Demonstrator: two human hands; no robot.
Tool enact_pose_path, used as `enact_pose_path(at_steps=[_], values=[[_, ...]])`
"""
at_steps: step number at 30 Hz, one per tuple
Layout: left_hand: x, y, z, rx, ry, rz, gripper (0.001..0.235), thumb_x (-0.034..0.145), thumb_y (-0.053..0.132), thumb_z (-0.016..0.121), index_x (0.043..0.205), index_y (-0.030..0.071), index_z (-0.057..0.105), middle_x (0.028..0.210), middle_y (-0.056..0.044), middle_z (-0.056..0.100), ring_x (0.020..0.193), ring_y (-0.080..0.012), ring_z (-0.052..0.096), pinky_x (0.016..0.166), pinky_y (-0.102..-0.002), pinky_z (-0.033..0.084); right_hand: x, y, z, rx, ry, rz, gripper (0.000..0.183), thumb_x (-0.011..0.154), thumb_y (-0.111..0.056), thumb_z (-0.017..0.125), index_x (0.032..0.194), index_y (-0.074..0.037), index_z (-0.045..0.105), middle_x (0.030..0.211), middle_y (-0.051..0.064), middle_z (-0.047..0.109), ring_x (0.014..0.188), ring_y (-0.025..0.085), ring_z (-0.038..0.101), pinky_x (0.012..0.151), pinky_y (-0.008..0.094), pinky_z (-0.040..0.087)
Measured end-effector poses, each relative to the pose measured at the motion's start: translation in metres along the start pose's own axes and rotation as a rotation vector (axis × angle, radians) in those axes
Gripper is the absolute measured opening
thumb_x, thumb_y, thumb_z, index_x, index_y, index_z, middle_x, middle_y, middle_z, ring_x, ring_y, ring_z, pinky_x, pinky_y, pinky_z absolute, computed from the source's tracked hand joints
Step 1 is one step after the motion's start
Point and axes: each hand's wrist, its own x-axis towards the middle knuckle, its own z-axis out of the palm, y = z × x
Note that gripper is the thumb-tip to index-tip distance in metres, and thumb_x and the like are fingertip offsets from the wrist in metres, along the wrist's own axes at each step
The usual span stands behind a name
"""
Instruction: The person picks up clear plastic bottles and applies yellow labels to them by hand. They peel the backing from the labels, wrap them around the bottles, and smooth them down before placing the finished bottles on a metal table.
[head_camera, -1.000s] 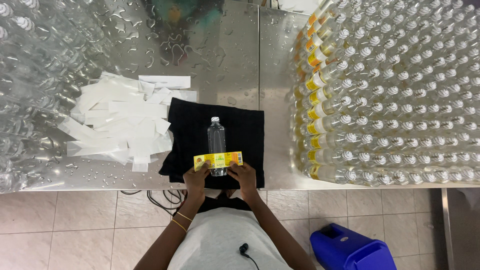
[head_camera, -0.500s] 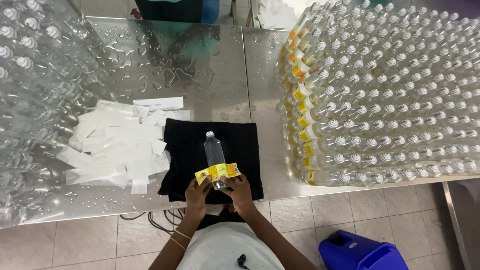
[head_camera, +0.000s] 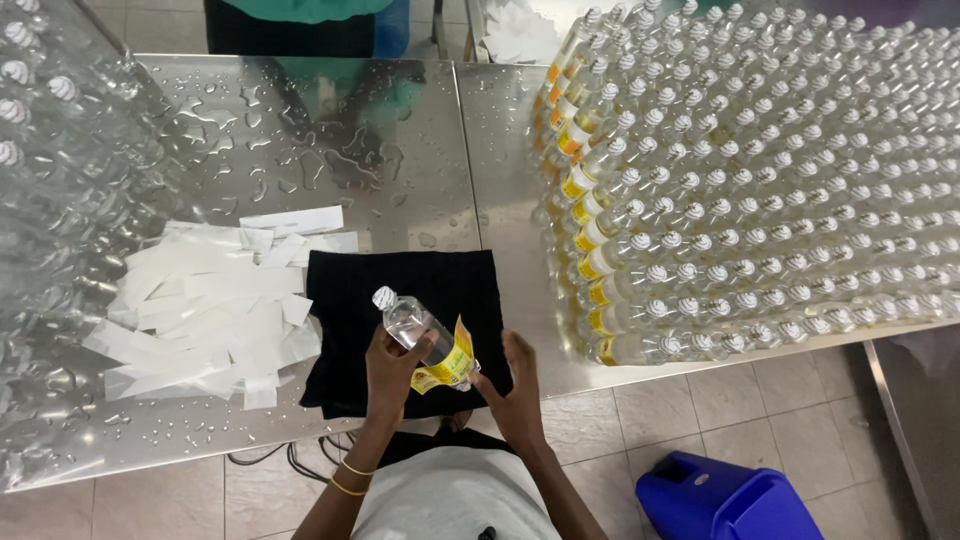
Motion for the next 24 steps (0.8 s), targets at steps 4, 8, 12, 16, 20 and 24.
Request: enact_pose_path(at_steps=[4, 8, 12, 16, 20, 24], values=[[-0.014, -0.001, 0.012, 0.056, -0.009, -0.008, 0.057, 0.083, 0.016, 0.09, 0.136, 0.008, 0.069, 0.123, -0.008, 0.081, 0.114, -0.0204, 0.076, 0.095, -0.034, 0.062, -0.008, -0.007, -0.007, -0.128, -0.207, 0.061, 0.063, 0.096, -0.033, 0.075, 0.156, -0.019, 0.06, 0.166, 0.006, 0.059, 0.156, 0.024, 0.053, 0.124, 0.042, 0.045], [-0.021, -0.004, 0.026, 0.117, -0.071, 0.048, 0.065, 0.075, 0.018, 0.096, 0.133, 0.009, 0.069, 0.119, -0.007, 0.082, 0.111, -0.0182, 0.078, 0.093, -0.032, 0.064, -0.001, 0.003, -0.017, -0.174, -0.297, 0.064, 0.078, 0.095, -0.026, 0.081, 0.164, -0.015, 0.047, 0.168, 0.005, 0.055, 0.156, 0.024, 0.052, 0.126, 0.041, 0.043], [-0.03, -0.008, 0.042, 0.131, -0.121, 0.035, 0.063, 0.074, 0.019, 0.098, 0.128, 0.008, 0.068, 0.114, -0.009, 0.082, 0.107, -0.0181, 0.079, 0.095, -0.03, 0.066, 0.008, 0.003, -0.026, -0.159, -0.338, 0.107, 0.072, 0.095, -0.029, 0.079, 0.159, -0.016, 0.048, 0.158, 0.007, 0.062, 0.145, 0.027, 0.062, 0.114, 0.041, 0.053], [-0.031, -0.01, 0.057, 0.089, -0.175, -0.073, 0.09, 0.074, 0.008, 0.099, 0.152, 0.01, 0.054, 0.133, -0.025, 0.068, 0.128, -0.0417, 0.073, 0.109, -0.051, 0.06, 0.023, 0.011, -0.041, -0.008, -0.373, 0.105, 0.083, 0.081, -0.023, 0.097, 0.153, -0.009, 0.06, 0.143, 0.015, 0.072, 0.141, 0.031, 0.065, 0.123, 0.047, 0.047], [-0.039, -0.007, 0.072, 0.173, -0.241, -0.047, 0.092, 0.075, 0.006, 0.096, 0.156, 0.009, 0.054, 0.126, -0.026, 0.07, 0.128, -0.0441, 0.073, 0.108, -0.055, 0.059, 0.031, -0.001, -0.058, 0.072, -0.568, 0.189, 0.069, 0.075, -0.016, 0.097, 0.135, -0.005, 0.065, 0.125, 0.012, 0.074, 0.122, 0.024, 0.066, 0.111, 0.045, 0.051], [-0.036, -0.028, 0.08, 0.196, -0.284, -0.035, 0.089, 0.075, 0.009, 0.1, 0.154, 0.009, 0.058, 0.123, -0.025, 0.072, 0.126, -0.0434, 0.075, 0.106, -0.054, 0.061, 0.032, 0.015, -0.079, 0.145, -0.65, 0.254, 0.063, 0.077, -0.012, 0.094, 0.133, -0.004, 0.068, 0.129, 0.01, 0.074, 0.122, 0.024, 0.064, 0.111, 0.045, 0.05]])
